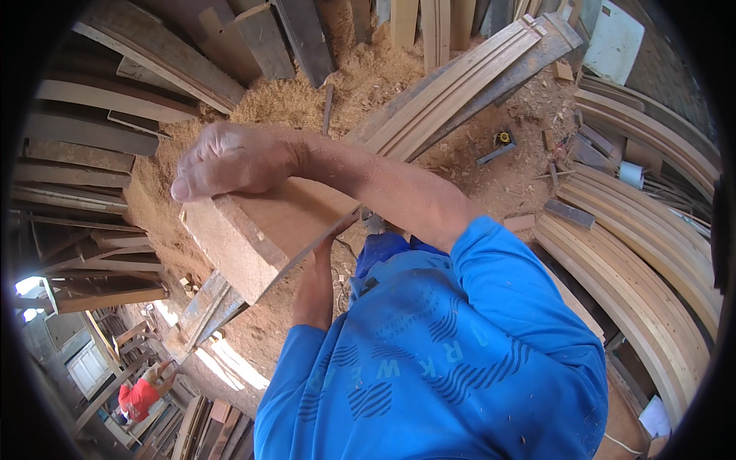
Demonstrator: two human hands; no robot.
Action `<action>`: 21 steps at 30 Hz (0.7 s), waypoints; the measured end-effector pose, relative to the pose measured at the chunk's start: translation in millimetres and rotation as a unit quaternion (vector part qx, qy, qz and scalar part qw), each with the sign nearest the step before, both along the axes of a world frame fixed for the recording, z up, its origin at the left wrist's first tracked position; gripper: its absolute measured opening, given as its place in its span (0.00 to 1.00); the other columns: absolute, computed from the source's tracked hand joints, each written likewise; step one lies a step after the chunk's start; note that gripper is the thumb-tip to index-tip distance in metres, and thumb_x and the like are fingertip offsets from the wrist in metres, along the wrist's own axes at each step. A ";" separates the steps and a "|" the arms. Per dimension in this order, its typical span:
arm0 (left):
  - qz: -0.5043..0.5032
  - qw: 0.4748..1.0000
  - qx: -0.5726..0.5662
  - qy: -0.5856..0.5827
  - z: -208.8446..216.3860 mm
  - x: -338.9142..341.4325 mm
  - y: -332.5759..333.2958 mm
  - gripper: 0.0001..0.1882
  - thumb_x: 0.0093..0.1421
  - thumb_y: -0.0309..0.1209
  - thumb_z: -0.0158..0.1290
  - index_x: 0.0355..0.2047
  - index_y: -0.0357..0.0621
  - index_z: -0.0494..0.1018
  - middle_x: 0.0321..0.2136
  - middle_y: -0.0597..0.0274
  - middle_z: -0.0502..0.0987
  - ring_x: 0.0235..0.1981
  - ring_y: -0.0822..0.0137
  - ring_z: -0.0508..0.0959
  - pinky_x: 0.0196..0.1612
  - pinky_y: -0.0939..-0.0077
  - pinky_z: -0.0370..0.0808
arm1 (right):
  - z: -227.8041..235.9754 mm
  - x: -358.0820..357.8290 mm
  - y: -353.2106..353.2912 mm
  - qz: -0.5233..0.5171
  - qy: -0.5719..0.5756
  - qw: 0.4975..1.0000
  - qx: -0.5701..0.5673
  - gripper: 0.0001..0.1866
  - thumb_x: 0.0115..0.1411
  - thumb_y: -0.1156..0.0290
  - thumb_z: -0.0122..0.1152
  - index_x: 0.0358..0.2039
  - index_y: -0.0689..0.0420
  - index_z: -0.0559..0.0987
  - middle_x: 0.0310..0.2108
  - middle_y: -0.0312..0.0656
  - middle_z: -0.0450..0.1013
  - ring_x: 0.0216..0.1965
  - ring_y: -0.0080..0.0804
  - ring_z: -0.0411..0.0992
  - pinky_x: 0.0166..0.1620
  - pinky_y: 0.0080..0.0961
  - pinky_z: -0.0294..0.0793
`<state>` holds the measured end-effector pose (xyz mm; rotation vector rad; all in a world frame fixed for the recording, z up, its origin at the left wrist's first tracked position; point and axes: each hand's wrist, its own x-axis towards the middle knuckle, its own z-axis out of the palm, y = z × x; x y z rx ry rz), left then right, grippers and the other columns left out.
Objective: The person picks up a wooden block and aligns it with a larger wooden plank. By hand, they fit the joint pieces together, hammer the joint with a mallet, and use a chisel to refine the fit before removing the block and testing the alignment again.
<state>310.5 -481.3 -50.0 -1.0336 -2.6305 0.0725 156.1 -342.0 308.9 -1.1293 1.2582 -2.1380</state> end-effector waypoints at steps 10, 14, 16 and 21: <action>0.011 0.998 0.000 0.063 2.1 1.3 1.7 0.18 0.66 0.50 0.50 0.48 0.55 0.75 0.44 0.70 0.80 0.42 0.64 0.81 0.45 0.62 0.80 | -3.9 2.6 11.3 -0.018 -0.039 0.999 0.029 0.27 0.66 0.43 0.58 0.27 0.58 0.79 0.24 0.30 0.70 0.29 0.19 0.66 0.35 0.24 0.69; -0.014 0.990 0.011 0.143 7.3 1.7 7.0 0.16 0.65 0.49 0.50 0.46 0.56 0.75 0.43 0.72 0.80 0.41 0.65 0.81 0.44 0.63 0.80 | -5.6 3.0 15.4 -0.018 -0.045 0.998 0.039 0.28 0.67 0.41 0.55 0.29 0.57 0.79 0.25 0.30 0.70 0.30 0.19 0.66 0.36 0.24 0.69; -0.010 0.998 0.003 0.064 -2.6 1.6 6.9 0.16 0.66 0.48 0.49 0.48 0.56 0.75 0.44 0.72 0.80 0.42 0.67 0.81 0.43 0.64 0.81 | -4.2 2.8 17.7 -0.022 -0.042 0.998 0.045 0.29 0.67 0.41 0.54 0.29 0.57 0.79 0.25 0.30 0.69 0.31 0.19 0.66 0.37 0.25 0.69; 0.013 0.999 -0.015 0.027 -27.2 6.3 -6.9 0.18 0.66 0.48 0.47 0.48 0.56 0.75 0.44 0.71 0.80 0.44 0.67 0.81 0.44 0.64 0.81 | -1.8 8.0 11.4 -0.015 -0.046 0.997 0.055 0.29 0.68 0.40 0.52 0.30 0.57 0.78 0.26 0.30 0.69 0.31 0.20 0.66 0.38 0.25 0.69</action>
